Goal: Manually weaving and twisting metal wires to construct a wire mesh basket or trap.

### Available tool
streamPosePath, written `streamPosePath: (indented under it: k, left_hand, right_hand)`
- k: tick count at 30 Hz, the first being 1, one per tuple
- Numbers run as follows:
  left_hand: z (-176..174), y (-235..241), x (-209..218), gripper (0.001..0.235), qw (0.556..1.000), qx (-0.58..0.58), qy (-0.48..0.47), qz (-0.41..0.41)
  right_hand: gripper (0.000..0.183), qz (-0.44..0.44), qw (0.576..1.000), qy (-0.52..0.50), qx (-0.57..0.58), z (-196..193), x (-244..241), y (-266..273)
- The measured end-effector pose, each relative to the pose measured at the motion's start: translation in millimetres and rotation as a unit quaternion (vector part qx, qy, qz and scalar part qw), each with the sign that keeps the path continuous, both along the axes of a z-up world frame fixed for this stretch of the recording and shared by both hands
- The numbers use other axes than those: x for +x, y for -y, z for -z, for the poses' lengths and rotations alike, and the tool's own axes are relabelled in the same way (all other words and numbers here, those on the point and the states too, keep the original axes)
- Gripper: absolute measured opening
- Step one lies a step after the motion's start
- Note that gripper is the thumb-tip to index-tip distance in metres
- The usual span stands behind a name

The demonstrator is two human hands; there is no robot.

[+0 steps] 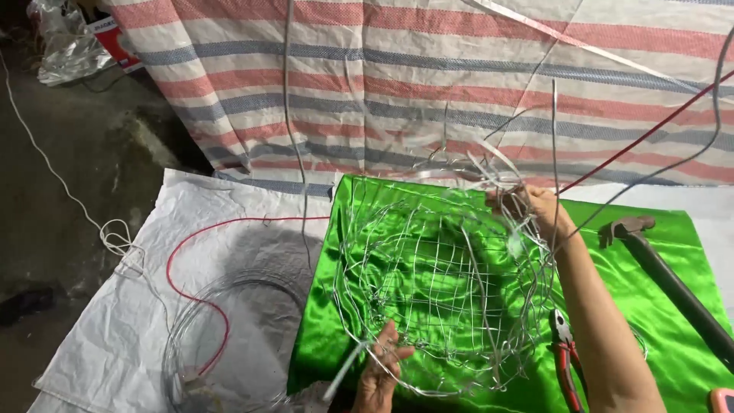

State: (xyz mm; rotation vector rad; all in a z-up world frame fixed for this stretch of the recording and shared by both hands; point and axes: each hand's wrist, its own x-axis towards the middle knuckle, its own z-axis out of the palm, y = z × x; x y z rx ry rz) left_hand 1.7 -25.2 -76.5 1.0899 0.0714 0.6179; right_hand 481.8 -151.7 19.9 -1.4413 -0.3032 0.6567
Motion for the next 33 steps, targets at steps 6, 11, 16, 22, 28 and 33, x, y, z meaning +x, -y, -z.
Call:
streamPosePath:
  k: [6, 11, 16, 22, 28, 33]
  left_hand:
    - [-46, -20, 1, 0.065, 0.975, 0.217, 0.036, 0.042]
    - [-105, -63, -27, 0.047, 0.919, 0.377, -0.078, -0.081]
    - [-144, -69, -11, 0.049, 0.942, 0.262, 0.051, -0.202]
    - [-182, -58, 25, 0.089, 0.81, 0.522, 0.098, -0.25]
    - [-163, -31, 56, 0.079, 0.757, 0.604, 0.019, -0.248]
    - [-165, -30, 63, 0.075, 0.759, 0.603, 0.019, -0.244]
  right_hand:
    - [0.031, 0.061, 0.991, 0.084, -0.081, -20, -28, -9]
    - [0.039, 0.16, 0.967, 0.161, -0.116, -25, -71, 47]
    - [0.038, 0.185, 0.966, 0.123, -0.136, -54, -148, 70]
    - [0.048, 0.178, 0.969, 0.116, -0.124, -65, -207, 68]
    - [0.053, 0.174, 0.984, 0.031, -0.014, -28, -195, 65]
    - [0.076, 0.161, 0.979, 0.113, -0.051, -35, -211, 62]
